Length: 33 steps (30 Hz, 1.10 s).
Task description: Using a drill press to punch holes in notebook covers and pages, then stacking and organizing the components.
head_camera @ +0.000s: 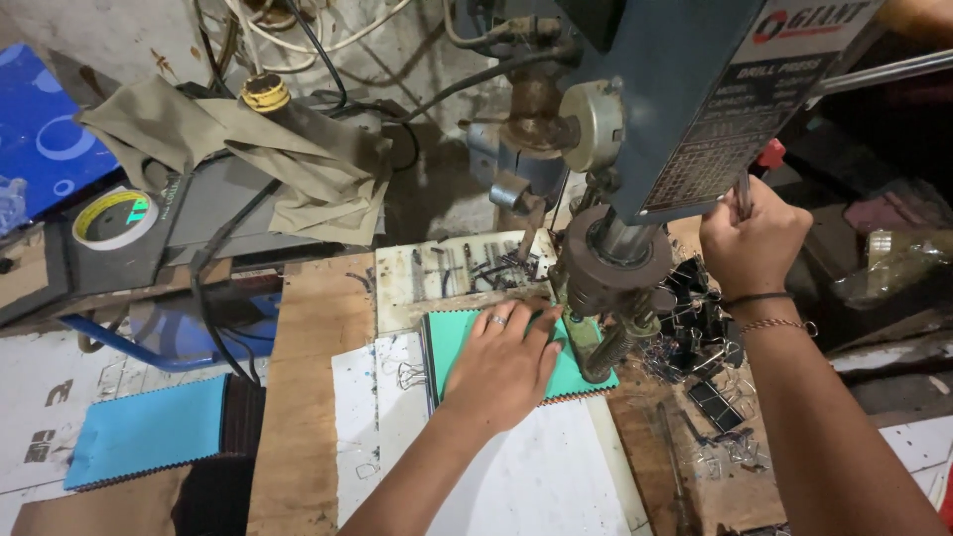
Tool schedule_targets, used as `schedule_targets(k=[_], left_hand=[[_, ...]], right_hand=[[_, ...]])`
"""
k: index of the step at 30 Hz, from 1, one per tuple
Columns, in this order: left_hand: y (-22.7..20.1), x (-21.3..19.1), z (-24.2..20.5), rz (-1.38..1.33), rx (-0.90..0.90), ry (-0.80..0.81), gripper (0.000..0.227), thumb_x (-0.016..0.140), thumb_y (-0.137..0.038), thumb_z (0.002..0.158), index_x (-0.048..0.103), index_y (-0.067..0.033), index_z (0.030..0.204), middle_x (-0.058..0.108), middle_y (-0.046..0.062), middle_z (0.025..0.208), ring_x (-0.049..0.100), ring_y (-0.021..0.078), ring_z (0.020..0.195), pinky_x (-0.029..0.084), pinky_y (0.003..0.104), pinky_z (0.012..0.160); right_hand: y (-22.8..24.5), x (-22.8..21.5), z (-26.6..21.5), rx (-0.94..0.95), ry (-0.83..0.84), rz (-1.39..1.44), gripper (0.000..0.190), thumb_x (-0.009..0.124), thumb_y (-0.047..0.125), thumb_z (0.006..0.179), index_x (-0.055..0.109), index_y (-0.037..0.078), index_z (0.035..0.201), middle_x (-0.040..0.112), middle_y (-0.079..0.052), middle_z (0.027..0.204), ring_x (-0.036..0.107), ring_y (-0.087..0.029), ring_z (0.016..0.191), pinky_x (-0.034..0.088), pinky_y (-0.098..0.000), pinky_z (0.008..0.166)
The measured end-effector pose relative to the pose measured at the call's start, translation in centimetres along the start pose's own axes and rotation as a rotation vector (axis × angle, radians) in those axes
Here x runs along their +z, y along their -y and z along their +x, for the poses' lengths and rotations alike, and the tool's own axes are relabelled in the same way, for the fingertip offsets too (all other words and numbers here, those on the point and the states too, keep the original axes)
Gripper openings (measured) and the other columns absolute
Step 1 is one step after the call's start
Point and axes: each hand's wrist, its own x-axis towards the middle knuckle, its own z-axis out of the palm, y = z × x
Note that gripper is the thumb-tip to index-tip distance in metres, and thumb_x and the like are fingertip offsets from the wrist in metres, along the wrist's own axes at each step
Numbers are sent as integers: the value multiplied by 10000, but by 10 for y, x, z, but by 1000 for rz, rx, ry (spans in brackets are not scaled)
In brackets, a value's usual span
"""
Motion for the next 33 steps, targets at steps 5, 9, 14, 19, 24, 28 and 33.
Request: schedule_targets(k=[5, 9, 14, 19, 24, 28, 33], left_hand=[[0, 1, 0, 2, -9, 23, 482, 308, -342, 1105, 484, -105, 1486, 566, 144, 1305, 492, 365, 1205, 335, 509, 1060], [-1, -2, 0, 21, 4, 2, 468, 300, -327, 1108, 490, -100, 1471, 581, 147, 1241, 504, 354, 1168, 356, 490, 1017], [-1, -2, 1, 15, -13, 44, 490, 290, -343, 1107, 482, -106, 1491, 570, 145, 1295, 493, 354, 1203, 336, 493, 1047], [-1, -2, 2, 30, -18, 67, 516, 262, -358, 1110, 462, -113, 1518, 568, 148, 1299, 495, 360, 1209, 327, 506, 1063], [0, -2, 1, 2, -13, 63, 496, 282, -348, 1110, 463, -105, 1503, 551, 152, 1319, 477, 370, 1219, 330, 513, 1052], [0, -1, 1, 13, -5, 41, 502, 284, -358, 1111, 470, -108, 1505, 566, 152, 1310, 492, 368, 1217, 343, 506, 1037], [0, -2, 1, 10, -1, 32, 492, 288, -345, 1107, 477, -107, 1494, 565, 147, 1322, 496, 359, 1200, 354, 489, 1011]], right_hand=[[-3, 2, 0, -1, 1, -17, 358, 483, -68, 816, 215, 123, 676, 163, 22, 626, 117, -150, 606, 133, -359, 559], [-4, 3, -1, 7, -5, -2, 344, 480, -68, 795, 221, 118, 666, 175, 20, 609, 118, -154, 603, 132, -356, 546], [-13, 8, -4, -44, -3, -38, 369, 498, -80, 835, 238, 115, 660, 187, 13, 598, 115, -155, 568, 143, -346, 525], [-17, 9, -3, -109, -13, -36, 398, 536, -84, 887, 263, 103, 665, 208, -2, 602, 143, -163, 557, 185, -348, 519], [-22, 12, -4, -89, 33, -16, 359, 526, -45, 878, 288, 115, 662, 254, 8, 591, 184, -168, 515, 195, -344, 511], [-22, 14, -4, -99, 15, 25, 369, 538, -52, 857, 277, 111, 654, 244, 3, 582, 173, -158, 531, 195, -339, 514], [-16, 15, -1, -24, 19, 20, 394, 524, -90, 804, 218, 112, 659, 169, 5, 587, 104, -150, 584, 144, -352, 543]])
